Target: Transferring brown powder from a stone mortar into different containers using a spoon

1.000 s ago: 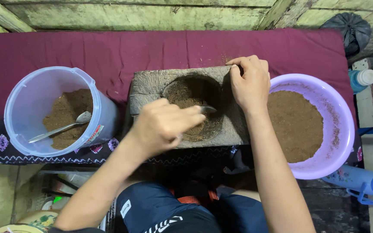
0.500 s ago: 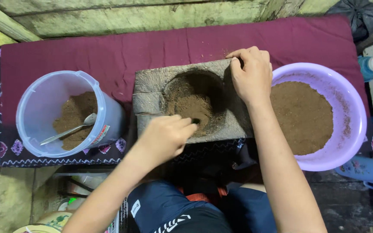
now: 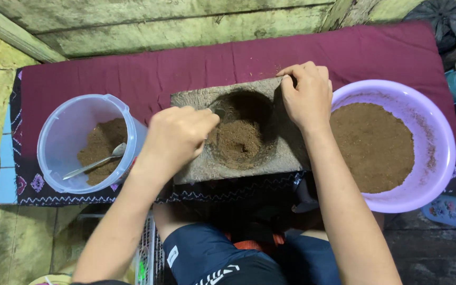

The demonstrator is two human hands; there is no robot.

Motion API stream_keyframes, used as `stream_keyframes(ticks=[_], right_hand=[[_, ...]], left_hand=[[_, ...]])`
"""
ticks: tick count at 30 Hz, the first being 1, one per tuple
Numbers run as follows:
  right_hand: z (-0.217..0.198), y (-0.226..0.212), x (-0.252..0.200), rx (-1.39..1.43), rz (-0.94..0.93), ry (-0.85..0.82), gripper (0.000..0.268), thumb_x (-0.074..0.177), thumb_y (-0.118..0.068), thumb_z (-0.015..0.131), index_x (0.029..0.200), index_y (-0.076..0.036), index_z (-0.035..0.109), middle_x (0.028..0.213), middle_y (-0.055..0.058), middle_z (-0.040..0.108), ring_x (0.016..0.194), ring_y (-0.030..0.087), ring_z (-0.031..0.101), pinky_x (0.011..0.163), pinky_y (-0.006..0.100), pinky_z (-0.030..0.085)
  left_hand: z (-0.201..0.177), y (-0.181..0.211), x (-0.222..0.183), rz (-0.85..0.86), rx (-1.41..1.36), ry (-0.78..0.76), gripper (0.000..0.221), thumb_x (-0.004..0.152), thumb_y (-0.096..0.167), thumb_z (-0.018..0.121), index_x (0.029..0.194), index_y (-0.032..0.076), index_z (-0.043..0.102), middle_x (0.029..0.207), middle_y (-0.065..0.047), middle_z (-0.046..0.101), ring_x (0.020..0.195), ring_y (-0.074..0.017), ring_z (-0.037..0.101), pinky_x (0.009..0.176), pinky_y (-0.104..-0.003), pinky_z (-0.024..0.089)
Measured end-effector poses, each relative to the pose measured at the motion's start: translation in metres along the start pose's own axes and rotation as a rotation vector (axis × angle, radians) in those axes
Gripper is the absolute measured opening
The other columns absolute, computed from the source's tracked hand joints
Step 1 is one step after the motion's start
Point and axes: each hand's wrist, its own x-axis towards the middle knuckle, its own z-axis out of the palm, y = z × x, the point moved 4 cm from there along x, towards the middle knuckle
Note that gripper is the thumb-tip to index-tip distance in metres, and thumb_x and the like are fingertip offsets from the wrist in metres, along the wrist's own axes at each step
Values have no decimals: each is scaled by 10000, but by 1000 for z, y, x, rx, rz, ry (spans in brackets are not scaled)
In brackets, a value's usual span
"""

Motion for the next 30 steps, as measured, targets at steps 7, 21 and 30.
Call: stream_keyframes(ticks=[7, 21, 30], right_hand=[[-1, 0, -1, 0, 4, 4, 143, 966, -276, 593, 994, -287, 734, 964, 18, 578, 1108, 273, 532, 969, 438, 425], [2, 1, -1, 8, -6, 49, 126, 956, -262, 620, 982, -288, 740, 953, 20, 593, 1098, 273, 548, 959, 446, 432], [0, 0, 0, -6, 11, 3, 148, 972, -283, 589, 1007, -292, 732, 970, 16, 572, 1122, 275, 520, 973, 453, 420]], left_hand=[[-5, 18, -10, 70, -130, -109, 61, 839, 141, 611, 867, 151, 664, 751, -9, 664, 757, -210, 651, 651, -333, 511], [30, 27, 2, 215, 199, -109, 35, 870, 157, 552, 850, 166, 579, 699, -3, 597, 695, -191, 638, 620, -293, 528], [35, 9, 73, 39, -107, -545, 118, 934, 70, 620, 923, 15, 724, 751, -171, 732, 735, -332, 764, 638, -452, 631]])
